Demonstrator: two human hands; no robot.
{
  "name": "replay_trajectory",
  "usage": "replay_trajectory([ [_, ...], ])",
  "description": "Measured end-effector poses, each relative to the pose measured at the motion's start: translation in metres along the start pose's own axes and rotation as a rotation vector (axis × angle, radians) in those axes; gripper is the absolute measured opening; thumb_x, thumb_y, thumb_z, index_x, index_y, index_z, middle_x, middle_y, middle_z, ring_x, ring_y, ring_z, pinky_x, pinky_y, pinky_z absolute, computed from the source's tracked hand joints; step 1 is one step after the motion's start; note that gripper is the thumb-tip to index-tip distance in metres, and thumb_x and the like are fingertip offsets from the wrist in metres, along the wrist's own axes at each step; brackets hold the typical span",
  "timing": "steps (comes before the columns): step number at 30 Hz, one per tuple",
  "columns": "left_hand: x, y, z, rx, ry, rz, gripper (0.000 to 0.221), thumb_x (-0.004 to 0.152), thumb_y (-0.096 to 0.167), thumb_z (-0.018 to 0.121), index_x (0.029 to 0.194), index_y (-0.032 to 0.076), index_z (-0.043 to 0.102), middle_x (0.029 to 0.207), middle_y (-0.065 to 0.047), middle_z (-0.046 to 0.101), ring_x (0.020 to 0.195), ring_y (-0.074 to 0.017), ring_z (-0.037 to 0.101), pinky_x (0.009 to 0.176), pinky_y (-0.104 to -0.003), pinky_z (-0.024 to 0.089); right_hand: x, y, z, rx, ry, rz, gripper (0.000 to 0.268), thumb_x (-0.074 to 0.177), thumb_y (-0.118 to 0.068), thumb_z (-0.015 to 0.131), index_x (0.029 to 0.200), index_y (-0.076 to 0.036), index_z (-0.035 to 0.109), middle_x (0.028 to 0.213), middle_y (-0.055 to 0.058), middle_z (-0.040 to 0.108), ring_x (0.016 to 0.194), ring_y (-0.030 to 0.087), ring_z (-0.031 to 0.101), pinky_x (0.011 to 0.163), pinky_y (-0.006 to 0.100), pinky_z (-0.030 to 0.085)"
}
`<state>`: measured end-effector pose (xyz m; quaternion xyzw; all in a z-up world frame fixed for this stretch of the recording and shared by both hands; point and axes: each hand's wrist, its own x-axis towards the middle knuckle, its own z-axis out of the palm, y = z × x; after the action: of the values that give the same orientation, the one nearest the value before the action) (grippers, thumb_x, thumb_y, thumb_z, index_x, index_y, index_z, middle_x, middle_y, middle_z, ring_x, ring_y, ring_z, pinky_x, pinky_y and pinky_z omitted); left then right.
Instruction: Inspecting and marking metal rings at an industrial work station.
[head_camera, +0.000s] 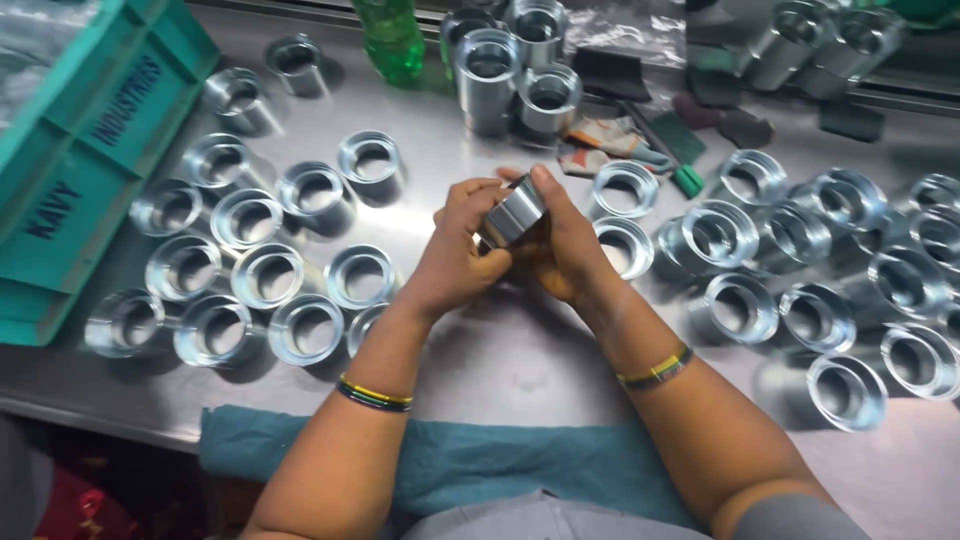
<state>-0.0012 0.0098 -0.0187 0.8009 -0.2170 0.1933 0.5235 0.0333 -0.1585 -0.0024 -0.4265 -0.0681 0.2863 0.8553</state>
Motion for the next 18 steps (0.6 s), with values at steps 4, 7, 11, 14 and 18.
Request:
replay_trajectory([
  [4,0.0,0.011,-0.004,0.003,-0.019,-0.084,0.059,0.073,0.002,0.071,0.13,0.008,0.058,0.143,-0.018,0.054,0.133,-0.0383,0.055,0.111,-0.042,0.045,0.0,0.001,0.005,-0.54,0.054,-0.382,0.062,0.101,-0.045,0.06,0.148,-0.009,0.045,0.13,0.012,0.058,0.117,0.022,0.06,0.097,0.037,0.053],
  [7,0.001,0.018,-0.001,0.022,-0.016,-0.125,0.062,0.075,-0.001,0.067,0.135,0.006,0.057,0.141,-0.02,0.052,0.131,-0.0401,0.05,0.113,-0.043,0.042,-0.002,-0.004,0.001,-0.237,0.045,-0.142,0.066,0.099,-0.046,0.061,0.146,-0.004,0.043,0.131,0.015,0.056,0.115,0.026,0.061,0.095,0.04,0.055],
  [11,0.002,0.013,-0.003,-0.022,-0.011,-0.136,0.056,0.076,0.003,0.066,0.132,0.007,0.059,0.141,-0.017,0.055,0.132,-0.0359,0.056,0.112,-0.041,0.047,-0.003,0.003,0.006,-0.084,0.011,-0.076,0.062,0.097,-0.041,0.063,0.147,-0.01,0.045,0.127,0.012,0.059,0.11,0.022,0.064,0.091,0.037,0.057],
  [14,0.001,0.015,-0.005,-0.033,0.016,-0.119,0.056,0.078,0.003,0.066,0.134,0.007,0.057,0.141,-0.017,0.054,0.133,-0.0358,0.055,0.113,-0.041,0.047,-0.003,0.0,0.006,-0.121,0.027,-0.109,0.061,0.097,-0.037,0.066,0.147,-0.011,0.044,0.127,0.011,0.059,0.112,0.021,0.064,0.091,0.036,0.057],
  [18,0.002,0.018,-0.003,0.005,-0.006,-0.127,0.055,0.077,0.002,0.068,0.131,0.007,0.061,0.14,-0.018,0.055,0.133,-0.0364,0.056,0.113,-0.042,0.046,-0.01,0.001,0.009,-0.164,0.051,-0.15,0.059,0.098,-0.035,0.069,0.145,-0.008,0.048,0.126,0.012,0.06,0.112,0.021,0.063,0.096,0.035,0.056],
])
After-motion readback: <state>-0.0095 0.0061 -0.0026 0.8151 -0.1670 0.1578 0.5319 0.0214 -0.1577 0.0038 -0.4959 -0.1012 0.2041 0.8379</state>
